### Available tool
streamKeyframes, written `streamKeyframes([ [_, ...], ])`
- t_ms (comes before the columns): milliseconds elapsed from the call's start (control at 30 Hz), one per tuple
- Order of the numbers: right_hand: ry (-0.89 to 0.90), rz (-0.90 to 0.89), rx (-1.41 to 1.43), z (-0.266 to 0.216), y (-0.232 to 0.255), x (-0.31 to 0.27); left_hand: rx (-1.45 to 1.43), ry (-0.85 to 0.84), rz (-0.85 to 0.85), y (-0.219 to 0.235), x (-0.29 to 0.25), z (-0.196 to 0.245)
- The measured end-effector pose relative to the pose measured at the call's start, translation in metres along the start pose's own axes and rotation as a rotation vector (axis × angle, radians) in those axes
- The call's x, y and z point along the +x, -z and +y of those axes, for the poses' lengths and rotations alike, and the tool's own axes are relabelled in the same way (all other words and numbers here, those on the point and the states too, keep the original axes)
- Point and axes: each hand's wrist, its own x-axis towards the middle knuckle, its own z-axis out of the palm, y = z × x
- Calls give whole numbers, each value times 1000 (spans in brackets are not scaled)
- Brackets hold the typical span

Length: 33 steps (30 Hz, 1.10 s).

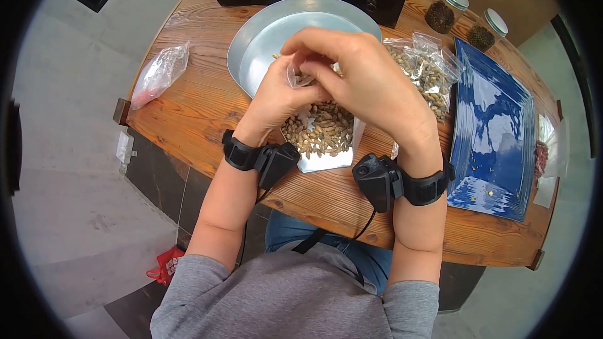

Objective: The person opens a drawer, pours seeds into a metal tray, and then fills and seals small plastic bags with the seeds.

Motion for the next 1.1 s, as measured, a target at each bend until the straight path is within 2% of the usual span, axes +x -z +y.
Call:
streamKeyframes([
  [100,-23,84,19,1,3,1,-62,-19,47,-2,0,1],
  [133,-49,117,0,0,4,2,-62,-73,71,-2,2,-2],
  [167,-48,116,0,-1,5,2,-63,-127,94,-1,3,-4],
  [233,-40,-4,-164,-6,7,1,-56,-150,112,0,3,-6],
  [300,-24,-2,-178,-7,-3,-1,-32,-226,130,-1,3,-9],
  [400,12,21,-211,-3,-13,-2,-161,-183,172,-6,1,-3],
  [500,12,68,-235,1,-7,0,-69,-243,150,0,4,-6],
  [567,-164,138,-147,1,3,1,-118,-250,153,1,3,-2],
  [600,-163,137,-148,2,6,1,-166,-254,152,2,3,0],
  [667,-63,201,-71,3,11,1,-274,-254,169,3,2,3],
  [733,-64,200,-32,8,12,1,-506,-163,159,8,3,4],
  [767,-81,204,-79,16,11,0,-505,-163,160,7,2,2],
  [833,-96,213,-126,18,11,0,-295,-139,219,7,2,-1],
  [900,-153,158,-50,11,13,1,-297,-108,218,8,2,0],
  [1000,-240,185,-46,13,13,1,-322,-29,191,9,1,2],
  [1033,-240,187,-48,15,13,1,-349,17,164,9,1,3],
  [1100,-200,159,-91,20,13,0,-355,-19,164,11,2,-2],
])
